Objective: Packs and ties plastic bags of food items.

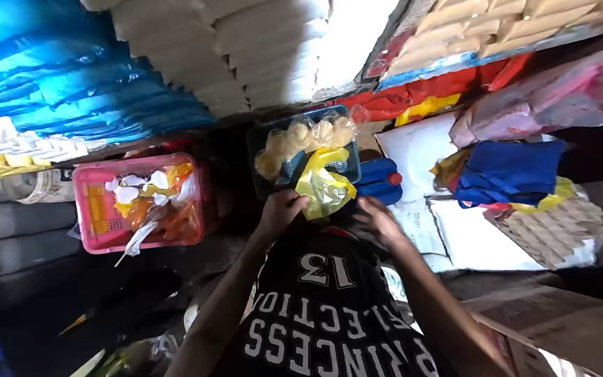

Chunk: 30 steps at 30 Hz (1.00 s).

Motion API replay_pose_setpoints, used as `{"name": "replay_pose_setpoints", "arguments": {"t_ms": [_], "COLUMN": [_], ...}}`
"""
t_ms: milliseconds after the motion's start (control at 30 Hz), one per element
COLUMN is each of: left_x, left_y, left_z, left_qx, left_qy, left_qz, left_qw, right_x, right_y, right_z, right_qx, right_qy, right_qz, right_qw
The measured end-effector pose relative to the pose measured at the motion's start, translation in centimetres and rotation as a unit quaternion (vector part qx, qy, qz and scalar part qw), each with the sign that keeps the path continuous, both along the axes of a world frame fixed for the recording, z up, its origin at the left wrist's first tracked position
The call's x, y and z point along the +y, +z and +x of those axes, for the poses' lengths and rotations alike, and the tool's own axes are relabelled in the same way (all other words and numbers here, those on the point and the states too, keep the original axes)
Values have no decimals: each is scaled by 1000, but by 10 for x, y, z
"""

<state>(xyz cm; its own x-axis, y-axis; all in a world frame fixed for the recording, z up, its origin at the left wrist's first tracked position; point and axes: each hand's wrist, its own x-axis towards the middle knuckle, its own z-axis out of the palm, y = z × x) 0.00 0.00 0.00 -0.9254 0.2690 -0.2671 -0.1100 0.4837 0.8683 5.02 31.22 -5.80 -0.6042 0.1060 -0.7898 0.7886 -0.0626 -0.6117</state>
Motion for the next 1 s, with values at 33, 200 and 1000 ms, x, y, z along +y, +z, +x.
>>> {"name": "replay_pose_setpoints", "arguments": {"t_ms": [33,200,1000], "left_x": [15,73,121], "left_y": [5,11,-173], "left_z": [-9,-39,43], "left_qx": [55,213,-52], "left_qy": [-23,-226,-376], "left_qz": [-7,-106,-139], "left_qw": [998,945,915], "right_x": [-17,-41,126], "right_y": [-11,-25,-430], "right_z": [-14,-13,-104], "right_qx": [-16,128,-165], "right_qy": [15,86,-378], "right_qz": [-25,116,137], "right_qw": [999,981,901]}}
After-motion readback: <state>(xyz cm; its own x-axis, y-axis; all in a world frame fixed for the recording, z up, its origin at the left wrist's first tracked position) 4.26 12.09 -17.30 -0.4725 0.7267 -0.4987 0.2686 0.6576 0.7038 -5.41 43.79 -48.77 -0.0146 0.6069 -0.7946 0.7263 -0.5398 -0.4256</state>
